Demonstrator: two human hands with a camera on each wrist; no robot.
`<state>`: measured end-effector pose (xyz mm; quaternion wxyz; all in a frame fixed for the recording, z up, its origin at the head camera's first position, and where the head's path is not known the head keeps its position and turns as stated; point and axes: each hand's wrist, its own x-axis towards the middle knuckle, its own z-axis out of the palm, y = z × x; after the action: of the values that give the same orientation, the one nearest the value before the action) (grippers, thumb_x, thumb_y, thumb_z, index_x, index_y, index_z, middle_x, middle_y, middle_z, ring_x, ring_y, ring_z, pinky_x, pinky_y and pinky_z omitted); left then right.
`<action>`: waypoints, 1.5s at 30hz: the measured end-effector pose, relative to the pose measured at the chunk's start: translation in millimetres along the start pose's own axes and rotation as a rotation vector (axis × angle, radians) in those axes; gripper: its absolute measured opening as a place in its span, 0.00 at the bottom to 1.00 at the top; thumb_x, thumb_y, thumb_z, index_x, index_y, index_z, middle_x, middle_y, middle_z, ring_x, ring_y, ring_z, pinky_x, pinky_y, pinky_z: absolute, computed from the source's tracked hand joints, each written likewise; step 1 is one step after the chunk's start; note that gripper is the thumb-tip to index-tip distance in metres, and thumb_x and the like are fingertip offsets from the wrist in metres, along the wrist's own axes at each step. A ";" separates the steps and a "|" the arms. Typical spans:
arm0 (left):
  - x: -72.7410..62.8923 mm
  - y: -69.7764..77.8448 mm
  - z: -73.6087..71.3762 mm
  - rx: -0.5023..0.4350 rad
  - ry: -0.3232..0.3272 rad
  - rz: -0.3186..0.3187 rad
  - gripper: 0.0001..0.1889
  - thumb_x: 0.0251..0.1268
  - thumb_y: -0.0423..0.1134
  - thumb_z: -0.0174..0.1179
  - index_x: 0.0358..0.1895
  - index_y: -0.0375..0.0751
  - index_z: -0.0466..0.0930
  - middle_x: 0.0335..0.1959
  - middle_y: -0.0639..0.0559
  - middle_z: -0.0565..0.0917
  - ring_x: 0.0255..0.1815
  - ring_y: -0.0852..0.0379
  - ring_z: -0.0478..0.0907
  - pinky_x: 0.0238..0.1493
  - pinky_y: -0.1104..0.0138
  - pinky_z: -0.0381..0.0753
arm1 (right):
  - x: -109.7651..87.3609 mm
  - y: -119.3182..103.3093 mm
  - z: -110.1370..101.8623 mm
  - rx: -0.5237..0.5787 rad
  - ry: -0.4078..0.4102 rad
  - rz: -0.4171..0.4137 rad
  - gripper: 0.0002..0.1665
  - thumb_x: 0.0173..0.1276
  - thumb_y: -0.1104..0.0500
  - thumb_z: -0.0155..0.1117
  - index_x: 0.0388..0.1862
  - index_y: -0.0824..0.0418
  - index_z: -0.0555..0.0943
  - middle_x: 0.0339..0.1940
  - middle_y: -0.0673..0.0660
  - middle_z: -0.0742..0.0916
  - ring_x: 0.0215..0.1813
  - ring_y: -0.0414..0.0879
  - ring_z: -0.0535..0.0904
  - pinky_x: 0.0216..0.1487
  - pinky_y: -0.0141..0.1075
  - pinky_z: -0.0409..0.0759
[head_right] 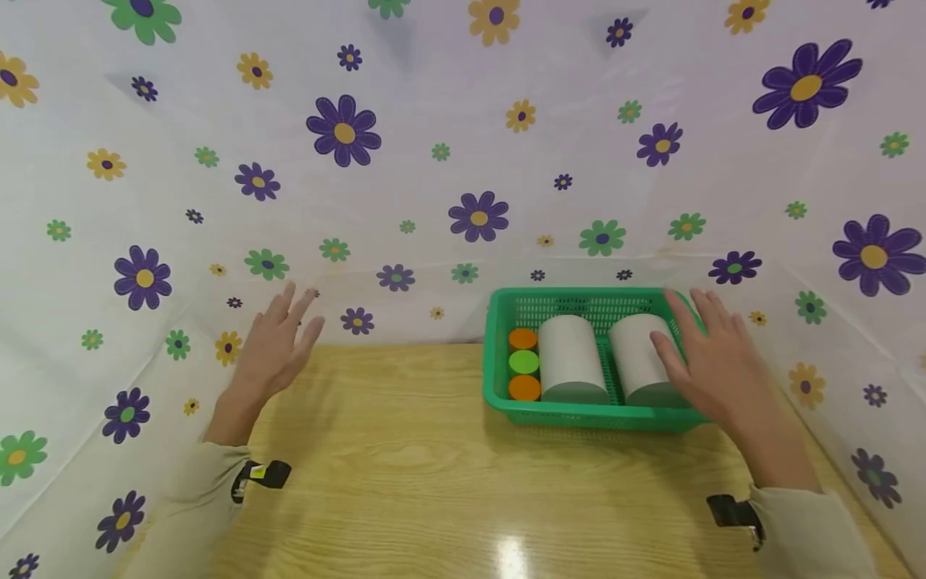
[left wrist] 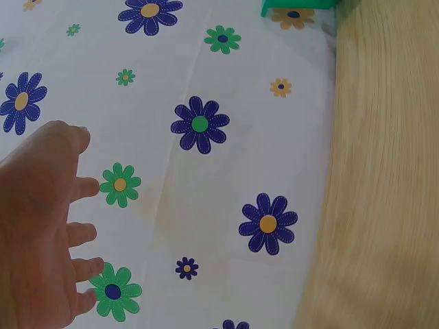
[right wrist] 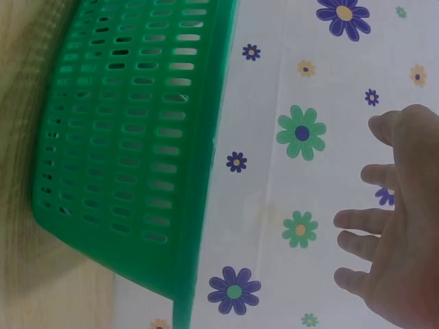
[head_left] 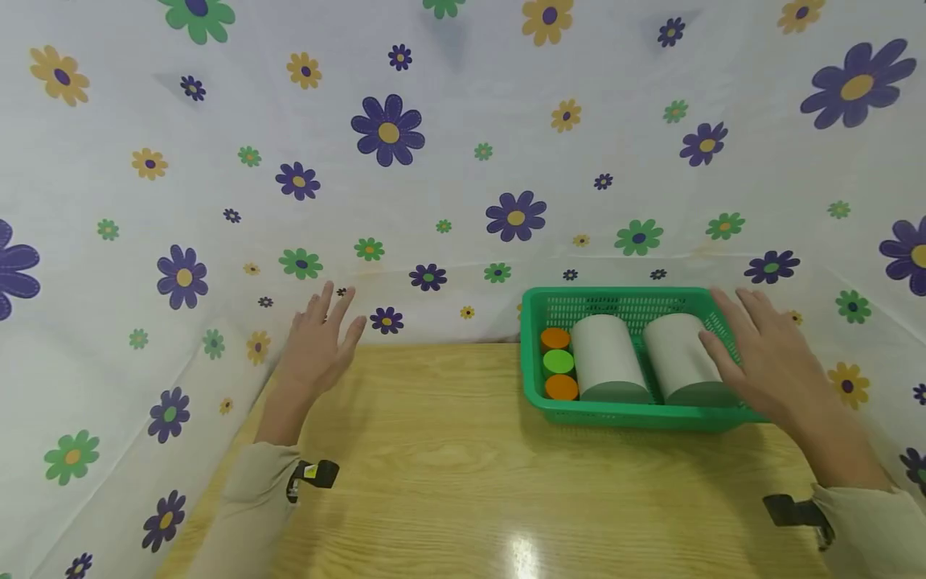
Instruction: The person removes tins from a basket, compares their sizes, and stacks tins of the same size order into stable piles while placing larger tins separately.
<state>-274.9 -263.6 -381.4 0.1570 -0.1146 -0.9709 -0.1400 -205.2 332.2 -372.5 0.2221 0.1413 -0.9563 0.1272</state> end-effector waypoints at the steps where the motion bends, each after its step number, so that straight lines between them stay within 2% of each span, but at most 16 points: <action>1: -1.1 2.1 1.5 -0.017 0.004 0.000 0.36 0.83 0.62 0.32 0.84 0.46 0.50 0.84 0.36 0.44 0.81 0.29 0.44 0.76 0.33 0.43 | -1.7 -0.5 0.5 0.007 0.014 -0.005 0.39 0.81 0.50 0.51 0.82 0.65 0.55 0.74 0.79 0.64 0.76 0.75 0.56 0.77 0.66 0.46; 6: -3.7 10.6 9.8 -0.076 0.051 0.018 0.34 0.84 0.59 0.35 0.83 0.46 0.53 0.83 0.35 0.47 0.80 0.29 0.47 0.76 0.34 0.47 | -9.2 -5.0 1.0 0.065 0.073 -0.005 0.36 0.81 0.54 0.52 0.82 0.64 0.57 0.73 0.79 0.66 0.73 0.77 0.60 0.76 0.67 0.50; 11: -5.7 18.7 15.2 -0.118 0.096 0.047 0.33 0.83 0.59 0.37 0.83 0.49 0.54 0.83 0.37 0.50 0.80 0.30 0.51 0.76 0.35 0.51 | -19.2 -8.6 1.2 0.136 0.108 0.020 0.35 0.81 0.55 0.52 0.82 0.62 0.59 0.75 0.77 0.66 0.75 0.75 0.58 0.77 0.66 0.49; 18: -18.4 31.9 22.3 -0.180 0.102 0.031 0.32 0.83 0.59 0.38 0.83 0.52 0.55 0.82 0.38 0.53 0.78 0.30 0.56 0.74 0.36 0.56 | -39.5 -9.1 8.0 0.209 0.161 0.045 0.33 0.80 0.58 0.52 0.80 0.65 0.62 0.72 0.76 0.67 0.72 0.77 0.59 0.76 0.68 0.49; 25: -25.0 51.1 23.7 -0.259 0.101 0.036 0.31 0.82 0.59 0.41 0.82 0.55 0.56 0.82 0.40 0.56 0.78 0.32 0.58 0.73 0.36 0.60 | -51.1 -7.8 18.7 0.321 0.171 0.106 0.33 0.79 0.61 0.56 0.80 0.59 0.63 0.72 0.76 0.66 0.73 0.77 0.58 0.70 0.76 0.50; 29: -26.5 59.2 24.7 -0.306 0.108 0.045 0.31 0.82 0.60 0.41 0.82 0.56 0.58 0.81 0.42 0.57 0.77 0.34 0.59 0.72 0.35 0.61 | -54.0 -5.4 26.9 0.361 0.214 0.104 0.32 0.77 0.63 0.57 0.78 0.61 0.66 0.70 0.76 0.69 0.72 0.75 0.61 0.72 0.73 0.51; 31: -28.0 64.0 27.2 -0.334 0.108 0.048 0.31 0.82 0.59 0.41 0.82 0.56 0.58 0.81 0.42 0.58 0.78 0.36 0.59 0.72 0.36 0.61 | -55.8 -2.9 31.0 0.380 0.232 0.091 0.31 0.77 0.64 0.58 0.76 0.63 0.67 0.69 0.75 0.71 0.71 0.73 0.63 0.76 0.66 0.51; 33: -29.0 69.9 30.9 -0.367 0.103 0.054 0.30 0.82 0.58 0.42 0.81 0.55 0.59 0.81 0.42 0.58 0.79 0.37 0.58 0.73 0.36 0.60 | -57.8 -0.9 33.2 0.394 0.235 0.090 0.30 0.76 0.65 0.58 0.75 0.65 0.68 0.68 0.75 0.72 0.68 0.72 0.64 0.76 0.65 0.52; 35: -29.6 75.2 35.1 -0.395 0.094 0.060 0.31 0.83 0.58 0.41 0.82 0.54 0.58 0.81 0.44 0.58 0.80 0.40 0.56 0.74 0.38 0.59 | -59.2 -0.7 35.7 0.409 0.224 0.097 0.29 0.77 0.65 0.58 0.75 0.66 0.68 0.67 0.74 0.73 0.65 0.68 0.66 0.71 0.67 0.57; 36: -29.5 77.5 37.2 -0.409 0.093 0.065 0.31 0.83 0.58 0.41 0.82 0.53 0.58 0.82 0.44 0.58 0.80 0.40 0.56 0.74 0.38 0.59 | -59.4 -0.9 37.1 0.408 0.220 0.101 0.29 0.76 0.65 0.59 0.74 0.66 0.69 0.66 0.73 0.74 0.63 0.65 0.67 0.71 0.60 0.61; 39: -29.3 83.8 42.2 -0.444 0.114 0.074 0.30 0.83 0.57 0.41 0.81 0.52 0.59 0.81 0.46 0.59 0.81 0.43 0.55 0.75 0.39 0.59 | -58.4 -1.9 39.5 0.424 0.199 0.100 0.28 0.76 0.65 0.60 0.72 0.67 0.70 0.62 0.71 0.76 0.59 0.46 0.70 0.62 0.41 0.69; 42: -29.3 90.7 46.8 -0.499 0.161 0.093 0.28 0.84 0.54 0.43 0.80 0.51 0.63 0.79 0.47 0.62 0.80 0.45 0.57 0.75 0.41 0.59 | -58.1 -1.3 40.1 0.447 0.180 0.094 0.25 0.75 0.65 0.61 0.69 0.67 0.72 0.60 0.65 0.77 0.55 0.29 0.67 0.48 0.20 0.64; 45: -29.2 99.9 53.0 -0.571 0.200 0.133 0.26 0.84 0.51 0.45 0.77 0.48 0.67 0.77 0.46 0.67 0.78 0.46 0.61 0.75 0.43 0.60 | -60.1 1.6 37.9 0.466 0.152 0.092 0.22 0.75 0.66 0.61 0.66 0.68 0.74 0.59 0.61 0.77 0.53 0.24 0.67 0.47 0.15 0.65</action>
<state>-235.8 -159.2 -416.0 0.2219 -0.2029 -0.8625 -0.4072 -168.7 334.9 -433.4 0.2489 0.1352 -0.8870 0.3646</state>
